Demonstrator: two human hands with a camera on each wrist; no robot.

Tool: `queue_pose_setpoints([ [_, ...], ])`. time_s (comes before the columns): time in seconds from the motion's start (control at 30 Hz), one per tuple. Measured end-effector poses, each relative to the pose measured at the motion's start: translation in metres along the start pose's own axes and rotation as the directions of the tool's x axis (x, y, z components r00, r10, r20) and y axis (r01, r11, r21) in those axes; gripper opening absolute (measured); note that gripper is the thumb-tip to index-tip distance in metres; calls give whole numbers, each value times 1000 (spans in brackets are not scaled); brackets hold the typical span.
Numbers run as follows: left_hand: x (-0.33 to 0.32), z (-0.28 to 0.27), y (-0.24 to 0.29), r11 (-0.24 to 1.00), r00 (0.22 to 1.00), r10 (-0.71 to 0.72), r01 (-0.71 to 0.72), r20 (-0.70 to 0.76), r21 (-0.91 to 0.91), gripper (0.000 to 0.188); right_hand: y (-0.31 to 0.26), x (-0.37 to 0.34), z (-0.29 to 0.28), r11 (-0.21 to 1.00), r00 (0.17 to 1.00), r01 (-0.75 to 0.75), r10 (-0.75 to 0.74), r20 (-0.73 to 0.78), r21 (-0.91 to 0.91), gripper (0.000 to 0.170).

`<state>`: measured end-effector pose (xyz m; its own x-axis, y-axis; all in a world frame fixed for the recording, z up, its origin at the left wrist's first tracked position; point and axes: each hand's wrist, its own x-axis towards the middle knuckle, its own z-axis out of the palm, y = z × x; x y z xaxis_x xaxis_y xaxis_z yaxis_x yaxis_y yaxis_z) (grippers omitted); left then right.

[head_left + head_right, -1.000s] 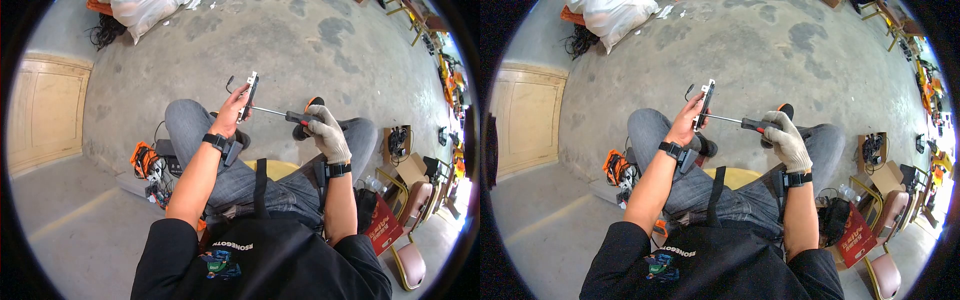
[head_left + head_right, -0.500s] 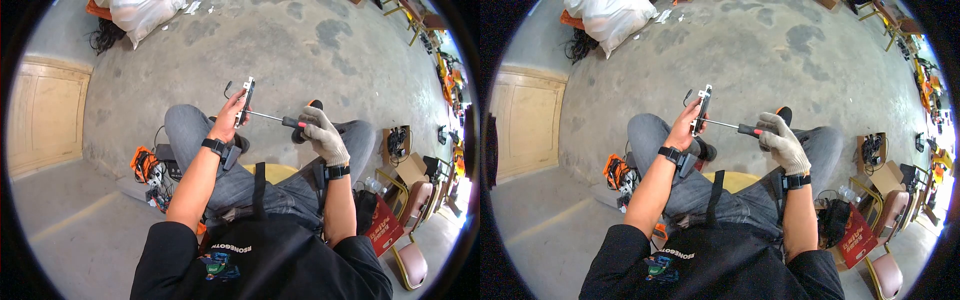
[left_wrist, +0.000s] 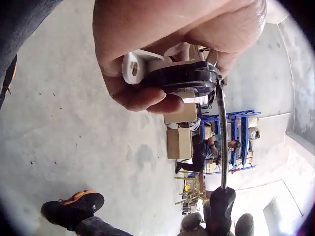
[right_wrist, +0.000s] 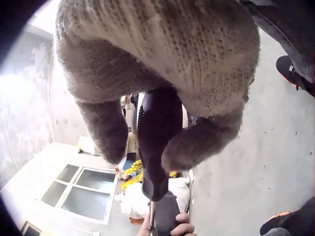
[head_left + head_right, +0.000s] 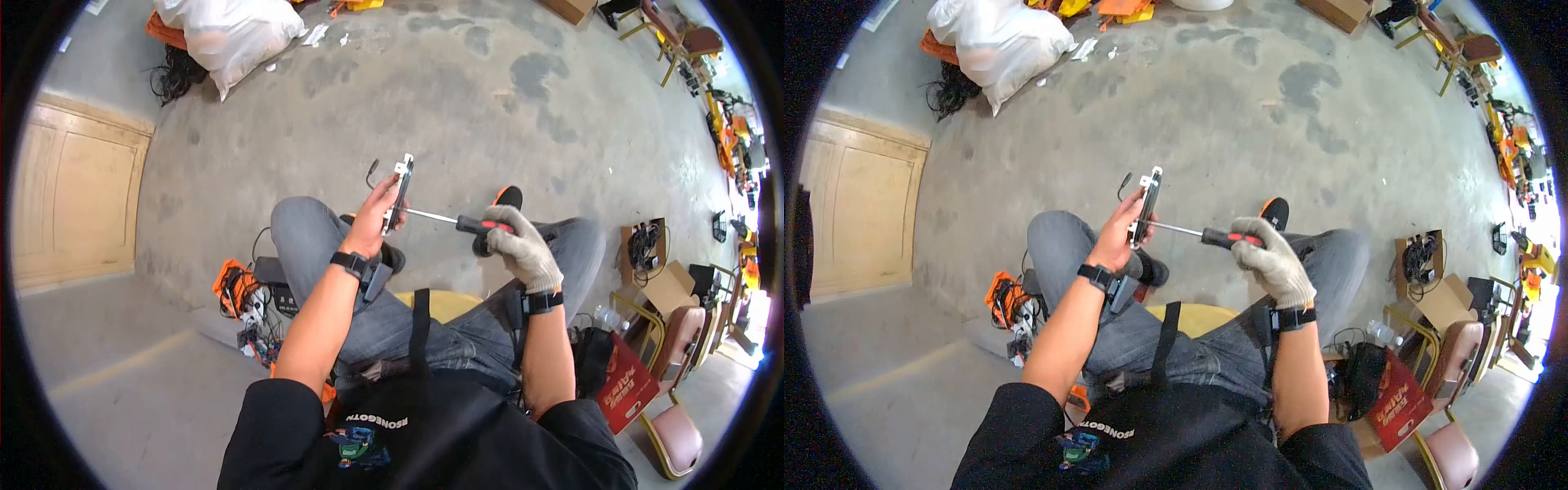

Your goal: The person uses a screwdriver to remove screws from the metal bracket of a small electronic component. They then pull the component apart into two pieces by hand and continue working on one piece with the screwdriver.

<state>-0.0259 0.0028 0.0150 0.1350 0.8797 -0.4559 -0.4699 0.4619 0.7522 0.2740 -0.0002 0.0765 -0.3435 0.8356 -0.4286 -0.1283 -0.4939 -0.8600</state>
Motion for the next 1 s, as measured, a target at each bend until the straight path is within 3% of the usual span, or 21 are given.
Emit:
queue_pose_setpoints([
  [0.1,2,0,1,1000,1000,1,-1,-15,-22,45,-7,-2,6,994,996,-94,94,4,64,51],
  [0.2,1,-1,-1,1000,1000,-4,3,-17,-25,46,-14,-3,3,982,982,-187,187,28,6,46],
  [0.3,2,1,0,999,1000,-2,1,-21,-39,50,-9,2,4,986,986,-166,166,-17,-19,38],
  [0.37,2,0,-1,999,1000,-18,17,-25,-29,50,-1,5,3,997,994,-83,83,-64,2,41],
  [0.57,3,-1,-1,998,1000,-14,14,-10,-61,47,-20,-4,14,996,995,-86,85,-49,-20,46],
  [0.6,3,-1,-1,998,1000,-9,9,-5,-60,46,-11,1,13,1000,999,-17,17,-29,-4,44],
  [0.77,3,-1,1,1000,1000,2,-3,-1,-22,47,0,5,7,999,995,-39,39,-90,6,47],
  [0.83,2,-1,0,999,1000,11,-11,1,-36,48,-15,-3,11,973,969,-226,220,-115,-42,46],
  [0.9,2,0,-1,999,1000,-11,10,-9,-31,48,-10,-2,7,976,973,-214,210,-99,-29,41],
  [0.97,1,1,2,1000,1000,-7,7,6,21,48,2,5,4,996,988,-81,84,-133,33,36],
  [1.0,0,3,4,999,1000,-20,19,3,41,48,4,5,1,992,997,-24,33,-70,126,35],
])
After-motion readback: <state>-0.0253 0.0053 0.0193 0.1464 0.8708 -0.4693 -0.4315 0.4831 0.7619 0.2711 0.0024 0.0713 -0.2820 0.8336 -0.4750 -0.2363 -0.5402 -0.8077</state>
